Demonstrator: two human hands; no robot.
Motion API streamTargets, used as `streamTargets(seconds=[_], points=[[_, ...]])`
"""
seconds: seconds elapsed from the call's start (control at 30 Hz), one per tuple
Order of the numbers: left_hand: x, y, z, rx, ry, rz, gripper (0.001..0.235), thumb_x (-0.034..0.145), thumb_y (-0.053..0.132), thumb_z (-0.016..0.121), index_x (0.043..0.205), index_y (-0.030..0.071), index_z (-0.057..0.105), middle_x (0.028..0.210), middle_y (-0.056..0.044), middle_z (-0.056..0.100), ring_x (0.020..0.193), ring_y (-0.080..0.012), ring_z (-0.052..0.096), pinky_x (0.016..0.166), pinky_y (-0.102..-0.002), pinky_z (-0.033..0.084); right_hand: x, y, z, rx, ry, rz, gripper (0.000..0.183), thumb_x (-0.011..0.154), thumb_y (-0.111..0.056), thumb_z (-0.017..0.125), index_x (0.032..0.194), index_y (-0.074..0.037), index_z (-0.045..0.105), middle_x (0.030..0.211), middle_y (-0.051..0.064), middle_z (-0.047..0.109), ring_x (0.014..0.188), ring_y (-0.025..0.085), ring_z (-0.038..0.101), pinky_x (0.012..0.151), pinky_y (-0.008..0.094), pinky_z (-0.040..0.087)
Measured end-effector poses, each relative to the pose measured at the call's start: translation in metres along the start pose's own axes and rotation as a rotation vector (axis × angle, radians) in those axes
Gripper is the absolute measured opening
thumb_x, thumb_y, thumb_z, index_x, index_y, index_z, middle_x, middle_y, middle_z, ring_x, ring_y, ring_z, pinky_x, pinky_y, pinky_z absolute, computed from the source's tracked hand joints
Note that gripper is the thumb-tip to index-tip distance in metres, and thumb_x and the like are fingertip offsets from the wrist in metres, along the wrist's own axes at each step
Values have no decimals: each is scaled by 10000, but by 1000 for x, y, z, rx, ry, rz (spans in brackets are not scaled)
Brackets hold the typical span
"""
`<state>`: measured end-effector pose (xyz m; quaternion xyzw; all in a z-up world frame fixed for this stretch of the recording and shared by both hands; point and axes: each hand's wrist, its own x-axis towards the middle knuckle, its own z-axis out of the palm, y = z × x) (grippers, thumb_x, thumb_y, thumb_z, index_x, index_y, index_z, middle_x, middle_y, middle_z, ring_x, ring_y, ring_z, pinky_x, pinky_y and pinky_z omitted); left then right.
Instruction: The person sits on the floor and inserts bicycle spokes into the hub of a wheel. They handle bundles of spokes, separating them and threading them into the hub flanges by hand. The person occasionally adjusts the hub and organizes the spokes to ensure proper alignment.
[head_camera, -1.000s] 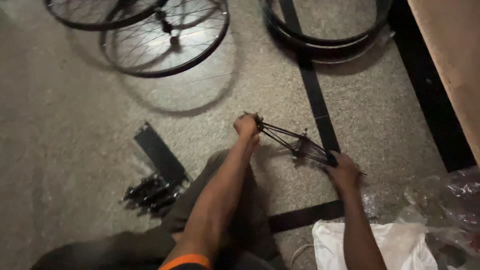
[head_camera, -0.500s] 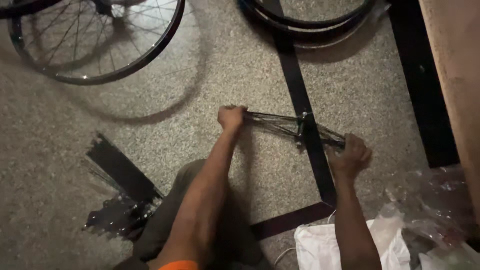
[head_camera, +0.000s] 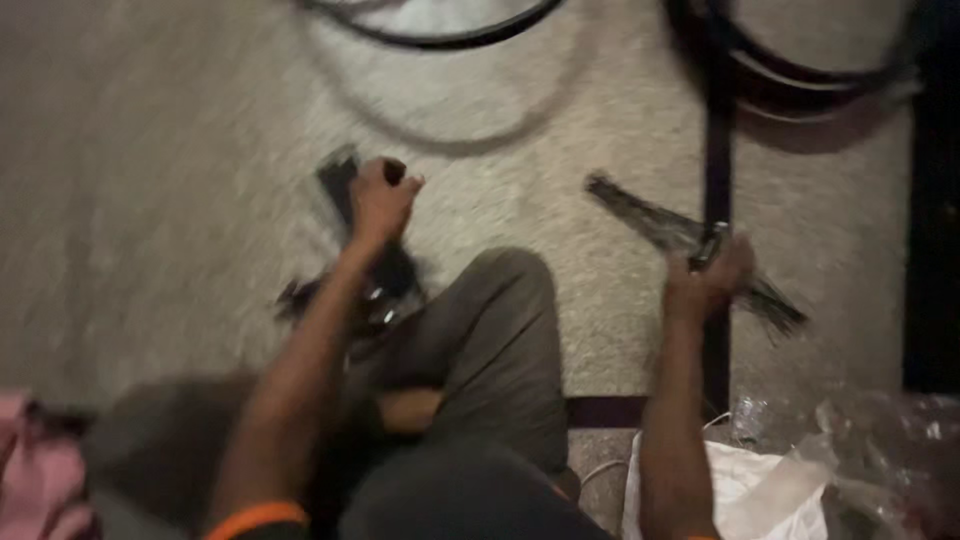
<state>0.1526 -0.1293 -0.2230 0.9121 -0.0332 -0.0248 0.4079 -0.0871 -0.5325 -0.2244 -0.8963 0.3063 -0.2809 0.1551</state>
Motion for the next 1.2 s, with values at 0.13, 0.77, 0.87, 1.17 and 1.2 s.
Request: streamTargets(seconds=[0.13, 0.77, 0.87, 1.17, 1.2], points=[[-45, -33, -114, 106, -97, -146, 302, 863, 276, 775, 1007, 18, 713, 979, -180, 730, 898, -328, 719, 813, -454, 565, -24, -147, 53, 446, -224, -324, 465, 866, -125, 811, 1307, -41, 689, 1426, 202, 655, 1383, 405, 569, 1190, 510, 406], [-91, -139, -154, -20, 461, -393, 320, 829, 259, 771, 1017, 18, 676, 1015, -199, 688, 971, -388, 661, 851, -487, 532, -169, -401, 171, 73, -1014, -1099, 246, 940, -235, 582, 1110, -172, 748, 1006, 112, 740, 1050, 360, 672, 953, 612, 420], [-86, -134, -156, -189, 582, -513, 456, 877, 366, 788, 1100, 1, 629, 1072, -197, 656, 996, -374, 635, 847, -495, 515, -161, -413, 151, 332, -951, -898, 291, 877, -178, 658, 1153, -137, 739, 999, 138, 738, 1009, 378, 685, 925, 577, 474], [-91, -110, -130, -1255, 163, -488, 256, 918, 286, 734, 941, 62, 612, 730, -56, 617, 571, -176, 600, 496, -330, 501, -124, -412, 115, 715, -773, -492, 284, 937, -264, 739, 1127, -52, 751, 1086, 174, 762, 985, 319, 747, 879, 391, 582], [-90, -116, -127, -1227, 207, -489, 234, 917, 263, 723, 908, 74, 587, 688, -40, 596, 532, -159, 585, 468, -322, 494, -116, -400, 121, 628, -771, -440, 301, 921, -280, 740, 1123, -57, 754, 1087, 175, 767, 987, 317, 747, 880, 394, 583]])
